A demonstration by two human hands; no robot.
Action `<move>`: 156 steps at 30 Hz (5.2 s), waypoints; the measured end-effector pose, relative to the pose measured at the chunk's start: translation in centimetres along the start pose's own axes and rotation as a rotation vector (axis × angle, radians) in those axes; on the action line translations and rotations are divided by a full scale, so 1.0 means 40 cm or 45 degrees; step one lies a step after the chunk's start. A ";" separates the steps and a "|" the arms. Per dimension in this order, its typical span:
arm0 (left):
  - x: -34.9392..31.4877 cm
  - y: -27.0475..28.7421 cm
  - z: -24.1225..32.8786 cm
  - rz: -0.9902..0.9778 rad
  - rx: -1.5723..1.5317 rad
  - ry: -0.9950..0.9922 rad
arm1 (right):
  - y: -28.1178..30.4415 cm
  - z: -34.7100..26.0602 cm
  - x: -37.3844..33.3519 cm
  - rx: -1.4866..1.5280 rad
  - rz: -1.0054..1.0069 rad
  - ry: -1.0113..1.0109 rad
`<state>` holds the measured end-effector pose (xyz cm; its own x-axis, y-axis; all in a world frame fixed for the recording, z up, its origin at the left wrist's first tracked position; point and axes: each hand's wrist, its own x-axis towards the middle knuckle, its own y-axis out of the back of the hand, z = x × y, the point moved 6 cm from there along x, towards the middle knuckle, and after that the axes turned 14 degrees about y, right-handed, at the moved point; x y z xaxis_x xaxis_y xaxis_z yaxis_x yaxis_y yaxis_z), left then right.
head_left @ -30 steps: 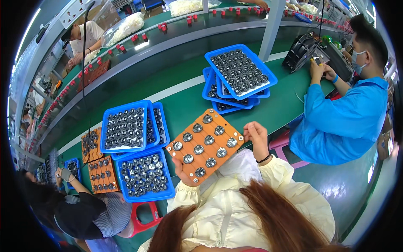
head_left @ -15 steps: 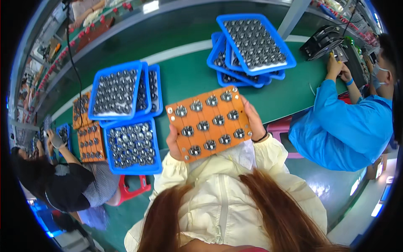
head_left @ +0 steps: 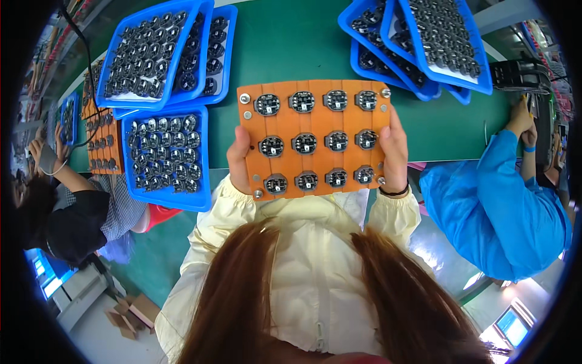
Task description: Placing small electronic components into an assembly jig at a production line.
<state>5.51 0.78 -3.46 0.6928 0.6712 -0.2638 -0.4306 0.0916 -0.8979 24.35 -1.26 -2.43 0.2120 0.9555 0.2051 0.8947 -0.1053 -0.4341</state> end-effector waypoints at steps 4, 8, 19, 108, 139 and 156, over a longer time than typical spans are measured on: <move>0.005 -0.007 -0.004 -0.029 -0.036 -0.009 | 0.003 -0.012 0.011 -0.038 -0.009 -0.003; 0.010 -0.002 0.000 0.016 -0.167 0.020 | 0.011 -0.004 0.014 -0.014 0.091 -0.049; 0.008 0.046 0.027 -0.385 -0.420 0.013 | 0.019 0.037 -0.103 -0.070 0.577 0.284; 0.014 -0.005 0.034 -0.090 -0.097 -0.316 | -0.133 -0.010 0.140 -0.306 -0.299 0.500; -0.029 -0.002 0.024 -0.232 -0.146 -0.275 | -0.153 0.005 0.101 -0.464 -0.306 0.530; -0.035 0.031 0.019 -0.158 -0.184 -0.212 | -0.152 0.035 0.101 -0.477 -0.314 0.470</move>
<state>3.56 0.51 -3.92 0.6251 0.7744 -0.0976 -0.2528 0.0826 -0.9640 19.22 3.63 -0.18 0.0429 0.8117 0.5825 0.9989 -0.0466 -0.0086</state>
